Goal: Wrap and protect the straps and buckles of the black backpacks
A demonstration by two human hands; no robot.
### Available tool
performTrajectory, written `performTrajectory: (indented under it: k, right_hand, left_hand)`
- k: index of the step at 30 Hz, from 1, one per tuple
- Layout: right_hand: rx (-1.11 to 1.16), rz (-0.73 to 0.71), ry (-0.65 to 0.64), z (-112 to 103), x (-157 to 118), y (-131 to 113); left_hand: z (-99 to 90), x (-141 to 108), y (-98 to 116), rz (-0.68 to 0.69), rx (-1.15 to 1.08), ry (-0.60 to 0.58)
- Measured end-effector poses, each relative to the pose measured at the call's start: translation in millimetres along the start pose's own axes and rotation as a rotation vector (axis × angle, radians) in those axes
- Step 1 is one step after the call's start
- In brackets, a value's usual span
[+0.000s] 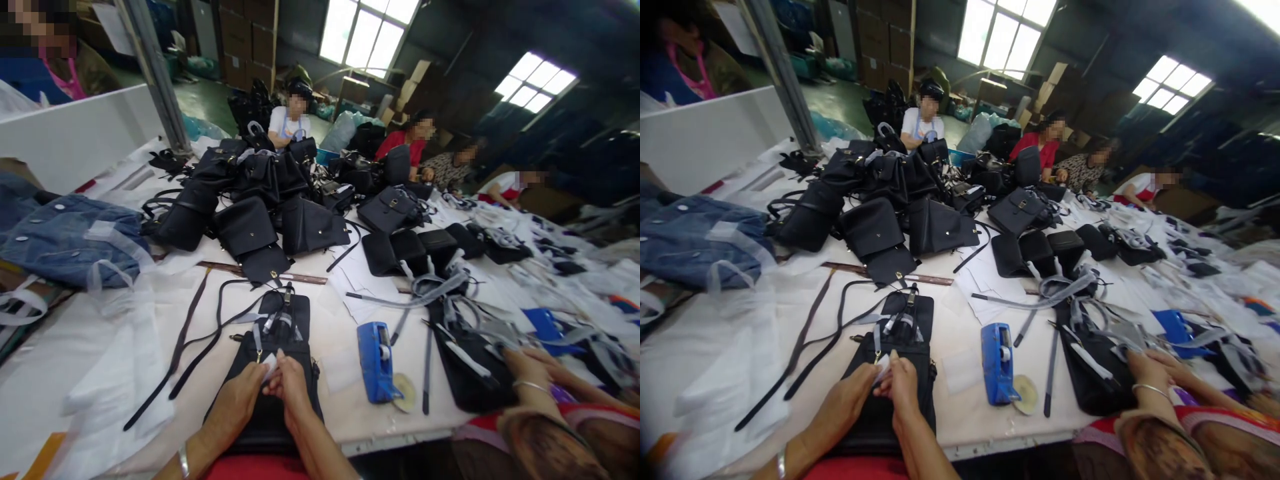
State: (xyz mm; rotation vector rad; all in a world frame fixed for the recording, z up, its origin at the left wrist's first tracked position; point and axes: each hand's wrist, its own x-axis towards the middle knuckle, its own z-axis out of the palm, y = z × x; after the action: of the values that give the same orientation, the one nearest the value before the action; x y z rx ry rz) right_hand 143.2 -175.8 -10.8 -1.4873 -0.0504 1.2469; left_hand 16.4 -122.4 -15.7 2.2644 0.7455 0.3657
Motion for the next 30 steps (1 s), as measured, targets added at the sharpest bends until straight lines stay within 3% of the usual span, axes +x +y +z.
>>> performTrajectory:
  k: [4, 8, 11, 14, 16, 17, 19, 21, 23, 26, 30]
  right_hand:
    - [-0.116, -0.154, -0.005, -9.4, -0.6, 1.4]
    - [-0.165, -0.246, -0.031, -18.6, 1.9, 5.5]
    - [-0.296, -0.333, -0.079, -20.9, 0.4, 6.0]
    - [-0.49, -0.406, -0.155, -35.9, -5.5, -1.4]
    - [-0.625, -0.489, -0.148, -65.9, -11.8, -13.1]
    - [-0.7, -0.551, -0.077, -88.4, -15.3, -20.7]
    - [-0.838, -0.666, 0.239, -145.2, -22.0, -37.0]
    - [-0.943, -0.566, 0.603, -208.2, -27.2, -50.1]
    - [-1.033, -0.369, 0.775, -263.4, -29.5, -55.8]
    - [-1.024, -0.248, 0.731, -313.3, -25.3, -50.1]
    - [-0.942, -0.195, 0.626, -330.4, -14.3, -37.1]
  left_hand:
    - [-4.4, 3.4, 12.8, -0.049, -0.157, -0.015]
    - [-12.7, 11.5, 26.3, -0.3, -0.587, -0.116]
    - [-8.4, 17.2, 22.8, -0.467, -0.819, -0.159]
    - [-0.7, 19.1, 12.6, -0.525, -0.853, -0.178]
    - [1.1, 19.2, 7.7, -0.56, -0.838, -0.186]
    - [0.8, 19.2, 6.4, -0.577, -0.833, -0.177]
    - [-1.0, 19.2, 5.4, -0.609, -0.841, -0.15]
    - [-2.6, 19.0, 5.4, -0.633, -0.853, -0.137]
    - [-2.5, 18.8, 5.0, -0.64, -0.85, -0.143]
    - [-0.6, 19.2, 3.4, -0.623, -0.838, -0.174]
    - [-0.2, 20.1, 3.3, -0.61, -0.819, -0.187]
